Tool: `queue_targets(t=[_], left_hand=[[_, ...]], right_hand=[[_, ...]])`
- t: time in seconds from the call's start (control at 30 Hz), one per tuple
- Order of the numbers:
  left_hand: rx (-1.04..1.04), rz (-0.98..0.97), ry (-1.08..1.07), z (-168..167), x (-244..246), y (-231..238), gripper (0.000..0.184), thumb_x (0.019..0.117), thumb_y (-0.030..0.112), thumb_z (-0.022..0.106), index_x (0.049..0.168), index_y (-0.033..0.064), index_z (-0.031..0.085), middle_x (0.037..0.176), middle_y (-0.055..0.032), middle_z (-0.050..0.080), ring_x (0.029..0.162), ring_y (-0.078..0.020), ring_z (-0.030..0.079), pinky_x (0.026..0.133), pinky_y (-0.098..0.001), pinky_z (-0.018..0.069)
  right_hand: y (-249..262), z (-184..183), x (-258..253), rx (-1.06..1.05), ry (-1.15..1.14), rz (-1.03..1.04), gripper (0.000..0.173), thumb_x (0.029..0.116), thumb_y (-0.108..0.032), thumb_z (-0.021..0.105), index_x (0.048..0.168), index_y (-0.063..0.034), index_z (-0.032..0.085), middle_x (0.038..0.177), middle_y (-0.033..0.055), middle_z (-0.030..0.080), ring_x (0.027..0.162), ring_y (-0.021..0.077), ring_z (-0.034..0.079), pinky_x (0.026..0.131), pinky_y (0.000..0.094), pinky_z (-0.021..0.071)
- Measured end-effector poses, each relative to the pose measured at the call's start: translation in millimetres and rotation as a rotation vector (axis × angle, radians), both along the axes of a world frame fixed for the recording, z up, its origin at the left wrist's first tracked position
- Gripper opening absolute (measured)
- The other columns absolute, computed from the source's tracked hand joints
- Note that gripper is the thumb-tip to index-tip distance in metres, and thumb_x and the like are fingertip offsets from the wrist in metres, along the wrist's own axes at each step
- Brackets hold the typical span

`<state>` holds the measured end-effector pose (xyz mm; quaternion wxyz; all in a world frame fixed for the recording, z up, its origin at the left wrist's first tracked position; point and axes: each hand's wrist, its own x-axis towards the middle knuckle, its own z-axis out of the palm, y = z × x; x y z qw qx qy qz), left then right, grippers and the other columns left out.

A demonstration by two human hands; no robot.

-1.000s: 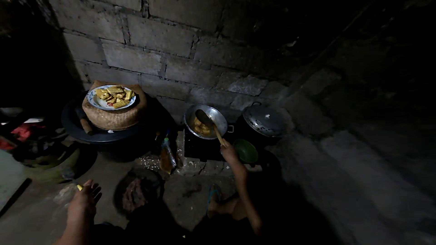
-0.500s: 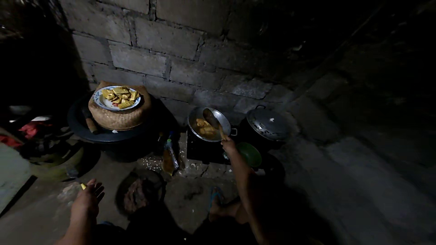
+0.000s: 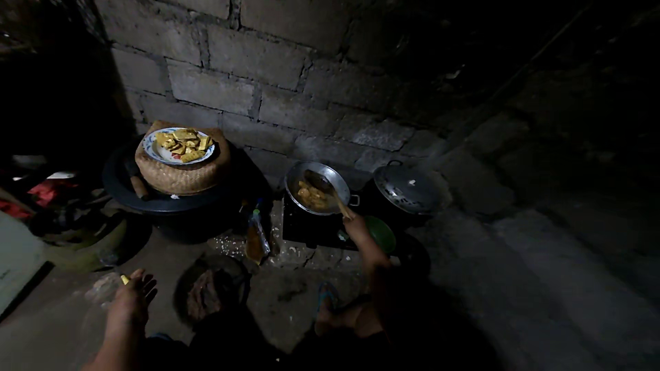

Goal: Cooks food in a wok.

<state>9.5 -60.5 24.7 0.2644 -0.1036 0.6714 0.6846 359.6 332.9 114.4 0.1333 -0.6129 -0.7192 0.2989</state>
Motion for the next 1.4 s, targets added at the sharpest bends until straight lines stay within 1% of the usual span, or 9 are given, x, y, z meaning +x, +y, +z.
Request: queue_targets(t=[0.1,0.23,0.4,0.63,0.77,0.87,1.13,1.33,1.4], left_hand=[[0.0,-0.009,0.003,-0.4,0.0,-1.1,0.043,0.1109,0.031,0.041,0.146,0.0083,0.046,0.125,-0.0129,0.059,0.101,-0.0195,0.061,0.086,-0.0385,0.0502],[0.006,0.002,-0.006,0.2,-0.5,2.4,0.039,0.111,0.029,0.04,0.144,0.0088,0.048,0.119,-0.0109,0.059,0.095,-0.0177,0.06,0.082,-0.0374,0.0498],[0.002,0.0,-0.008,1.3,2.0,4.3,0.039,0.1106,0.03,0.042,0.143,0.0091,0.049,0.116,-0.0102,0.06,0.094,-0.0169,0.061,0.08,-0.0366,0.05],[0.008,0.017,-0.019,0.3,1.1,2.1,0.04,0.1108,0.03,0.041,0.144,0.0091,0.048,0.117,-0.0101,0.059,0.094,-0.0174,0.06,0.081,-0.0361,0.0494],[-0.009,-0.024,0.015,0.2,1.3,-0.3,0.043,0.1107,0.031,0.04,0.146,0.008,0.047,0.126,-0.013,0.059,0.1,-0.0198,0.06,0.086,-0.0392,0.05],[-0.024,-0.012,0.015,4.4,2.3,1.0,0.04,0.1106,0.031,0.041,0.143,0.0079,0.048,0.117,-0.0094,0.059,0.094,-0.0169,0.06,0.081,-0.0371,0.0503],[-0.012,0.012,0.006,-5.2,-2.7,1.7,0.04,0.1105,0.03,0.041,0.143,0.0082,0.049,0.119,-0.0118,0.06,0.097,-0.019,0.061,0.083,-0.0385,0.0504],[-0.008,0.004,-0.003,-5.3,-2.9,2.8,0.041,0.1106,0.031,0.041,0.144,0.0081,0.048,0.123,-0.0116,0.06,0.099,-0.0184,0.061,0.085,-0.0379,0.0503],[-0.002,0.008,-0.005,-4.2,-1.3,2.8,0.041,0.1105,0.031,0.042,0.144,0.0082,0.049,0.121,-0.0108,0.06,0.097,-0.0178,0.061,0.084,-0.0367,0.0505]], right_hand=[[-14.3,2.8,13.7,0.012,0.08,-0.029,0.05,0.1093,-0.015,0.047,0.159,-0.0131,0.041,0.149,0.0196,0.055,0.132,0.033,0.058,0.111,0.0503,0.0451],[-33.4,1.7,26.8,-0.049,0.142,-0.066,0.049,0.1094,-0.016,0.047,0.158,-0.0144,0.043,0.138,0.0189,0.06,0.115,0.0298,0.062,0.097,0.047,0.0497],[-28.4,-15.0,19.2,-0.068,0.032,-0.047,0.049,0.1103,-0.021,0.046,0.159,-0.0142,0.042,0.151,0.018,0.054,0.136,0.0329,0.055,0.113,0.0519,0.0432],[-7.6,-15.6,-10.2,0.025,0.085,-0.07,0.048,0.1105,-0.019,0.045,0.157,-0.0094,0.042,0.147,0.0206,0.056,0.134,0.0339,0.057,0.113,0.0506,0.0434],[6.8,-10.9,-14.8,-0.011,0.118,-0.096,0.046,0.1103,-0.017,0.045,0.156,-0.0083,0.045,0.14,0.0219,0.06,0.126,0.0347,0.06,0.108,0.0502,0.046],[23.1,-20.5,-18.5,-0.057,0.212,-0.14,0.045,0.1092,-0.015,0.046,0.154,-0.0088,0.047,0.13,0.0214,0.062,0.105,0.0298,0.063,0.091,0.0447,0.0508],[25.7,-13.5,-22.4,-0.101,0.164,-0.114,0.045,0.1091,-0.014,0.047,0.154,-0.0068,0.046,0.135,0.0232,0.06,0.114,0.0326,0.062,0.098,0.0471,0.0497],[0.1,-15.2,-5.3,-0.061,0.2,-0.103,0.048,0.109,-0.015,0.048,0.157,-0.0107,0.044,0.135,0.022,0.062,0.11,0.0311,0.064,0.095,0.0462,0.0511],[-6.8,-23.1,-4.1,-0.083,0.226,-0.141,0.046,0.1088,-0.016,0.048,0.155,-0.0114,0.046,0.126,0.0189,0.064,0.099,0.0265,0.063,0.087,0.0421,0.0517]])
